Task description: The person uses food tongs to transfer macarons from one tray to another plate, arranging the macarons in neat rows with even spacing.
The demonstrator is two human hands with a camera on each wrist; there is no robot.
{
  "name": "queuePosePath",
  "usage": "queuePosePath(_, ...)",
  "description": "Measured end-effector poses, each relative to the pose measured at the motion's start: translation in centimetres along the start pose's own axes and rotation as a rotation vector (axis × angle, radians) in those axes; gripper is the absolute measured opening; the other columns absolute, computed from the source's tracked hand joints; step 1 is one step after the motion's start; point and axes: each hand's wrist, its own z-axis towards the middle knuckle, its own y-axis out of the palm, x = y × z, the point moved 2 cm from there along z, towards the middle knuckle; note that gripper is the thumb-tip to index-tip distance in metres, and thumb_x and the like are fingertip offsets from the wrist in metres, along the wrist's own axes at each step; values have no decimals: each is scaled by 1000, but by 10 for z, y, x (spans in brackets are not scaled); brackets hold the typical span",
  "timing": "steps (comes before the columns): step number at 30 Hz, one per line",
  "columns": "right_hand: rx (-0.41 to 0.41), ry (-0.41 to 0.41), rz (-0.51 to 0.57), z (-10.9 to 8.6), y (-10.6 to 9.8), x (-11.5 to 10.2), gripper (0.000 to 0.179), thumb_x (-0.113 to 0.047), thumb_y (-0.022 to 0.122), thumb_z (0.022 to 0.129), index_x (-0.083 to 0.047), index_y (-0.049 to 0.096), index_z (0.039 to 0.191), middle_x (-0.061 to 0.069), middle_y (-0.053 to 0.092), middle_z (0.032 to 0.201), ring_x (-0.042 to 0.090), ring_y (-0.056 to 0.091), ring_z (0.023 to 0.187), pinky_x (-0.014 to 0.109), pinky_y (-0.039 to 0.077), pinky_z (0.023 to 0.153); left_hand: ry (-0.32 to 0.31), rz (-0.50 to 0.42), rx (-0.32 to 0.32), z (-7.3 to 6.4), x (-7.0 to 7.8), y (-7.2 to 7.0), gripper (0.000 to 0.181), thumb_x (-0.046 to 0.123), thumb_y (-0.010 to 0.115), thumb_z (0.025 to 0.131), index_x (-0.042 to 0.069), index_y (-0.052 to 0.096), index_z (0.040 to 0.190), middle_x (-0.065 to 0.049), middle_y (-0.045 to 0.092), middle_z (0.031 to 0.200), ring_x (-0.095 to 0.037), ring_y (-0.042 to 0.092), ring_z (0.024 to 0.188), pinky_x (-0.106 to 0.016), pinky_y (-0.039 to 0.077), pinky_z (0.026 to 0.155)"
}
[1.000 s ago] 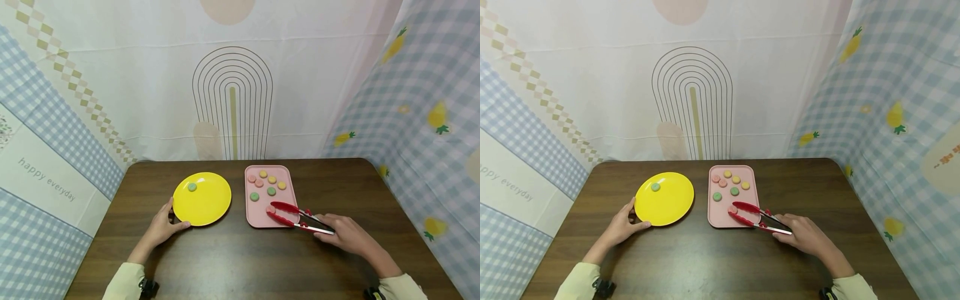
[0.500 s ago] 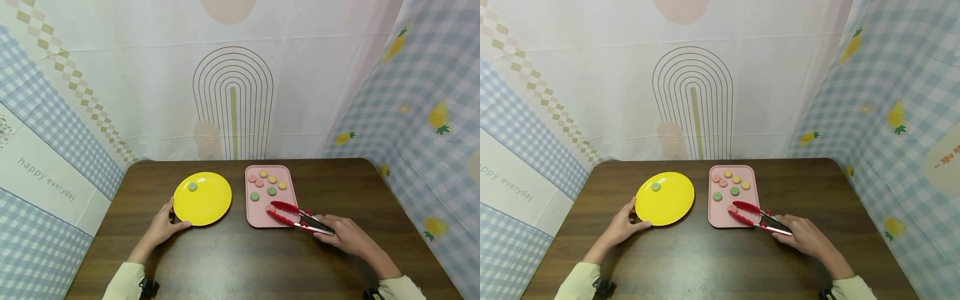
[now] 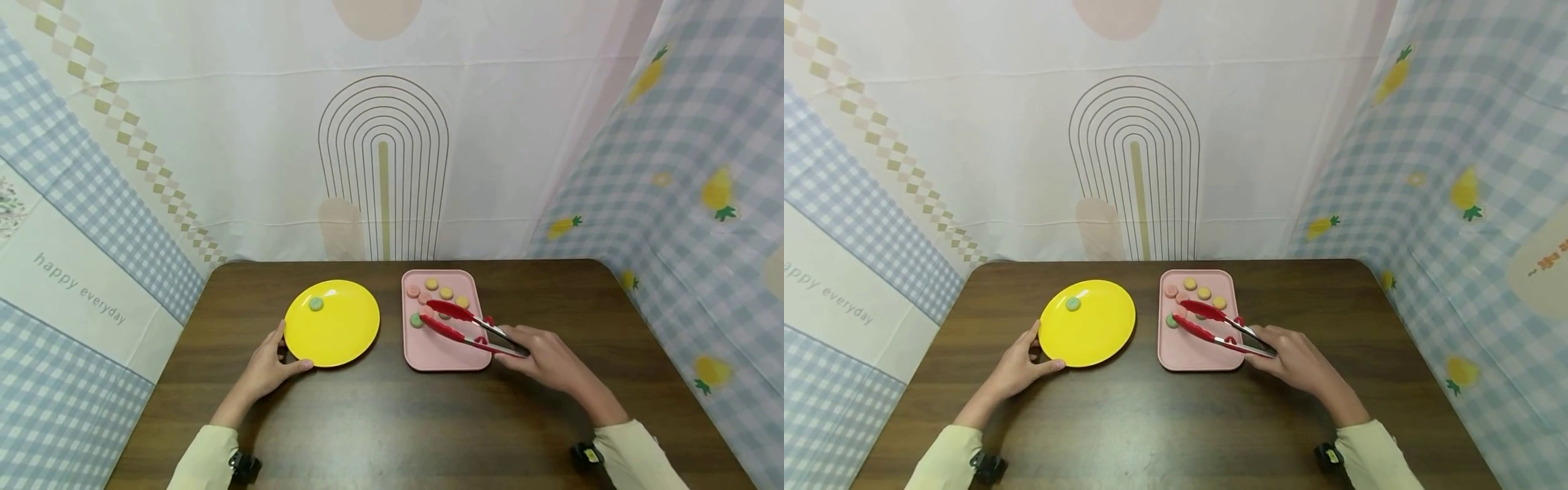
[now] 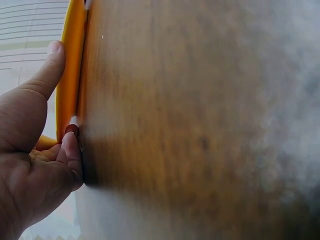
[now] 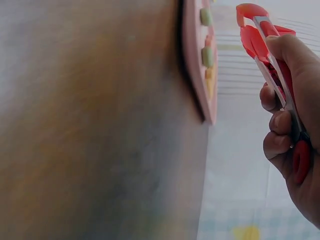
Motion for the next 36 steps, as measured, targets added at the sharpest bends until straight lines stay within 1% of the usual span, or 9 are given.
queuePosePath(5,-17,-30,7,25,0,-8,49,-35,80,91,-3,71,127,8,73,101,7,54,72,25,47,61,-2,5,2,0,0,-1,117,45,84,84,-6,12,161,-23,50,136,-29,56,113,-49,51,96)
queuePosePath(11,-37,-52,11,53,2,-16,56,-37,78,92,0,67,132,12,73,111,13,64,83,34,55,69,1,7,2,0,2,-2,116,44,84,84,-7,12,161,-22,52,132,-30,56,112,-48,51,95)
queuePosePath(18,-82,-69,32,87,6,-27,57,-37,77,93,-3,65,137,14,72,117,17,62,86,36,53,71,6,9,1,0,3,-2,117,45,84,84,-7,12,160,-22,52,133,-29,56,112,-48,51,95)
queuePosePath(23,-80,-142,56,110,16,-36,45,-35,77,93,-5,71,126,7,72,99,13,56,76,32,49,65,3,16,5,1,3,-2,116,44,84,84,-7,12,161,-22,52,132,-30,56,111,-48,51,95)
queuePosePath(26,-90,-166,86,123,26,-41,36,-33,77,93,-8,72,119,6,71,94,12,55,76,31,49,66,-2,15,3,1,4,-2,117,45,83,84,-6,12,161,-22,51,133,-30,55,112,-48,51,95)
queuePosePath(28,-103,-172,102,130,31,-44,34,-30,78,93,-9,73,118,5,70,95,13,57,78,31,49,68,-7,11,0,1,4,-1,117,46,83,84,-6,12,161,-22,51,133,-30,55,112,-49,51,95)
queuePosePath(29,-111,-171,107,134,34,-46,38,-31,79,92,-8,73,121,4,70,95,13,57,78,31,50,68,-8,8,-2,1,4,-1,117,46,83,84,-6,12,161,-22,51,133,-30,55,111,-48,51,95)
queuePosePath(34,-137,-180,90,149,46,-55,43,-37,81,88,-10,72,120,-3,58,80,13,51,69,28,44,62,-21,12,-5,0,4,0,118,46,83,84,-5,11,161,-21,51,132,-30,54,110,-48,50,95)
queuePosePath(36,-139,-186,81,154,52,-57,41,-38,81,89,-10,72,118,-4,57,79,12,50,67,27,44,62,-24,11,-4,0,4,0,118,47,83,84,-5,11,161,-22,51,134,-30,54,110,-48,50,96)
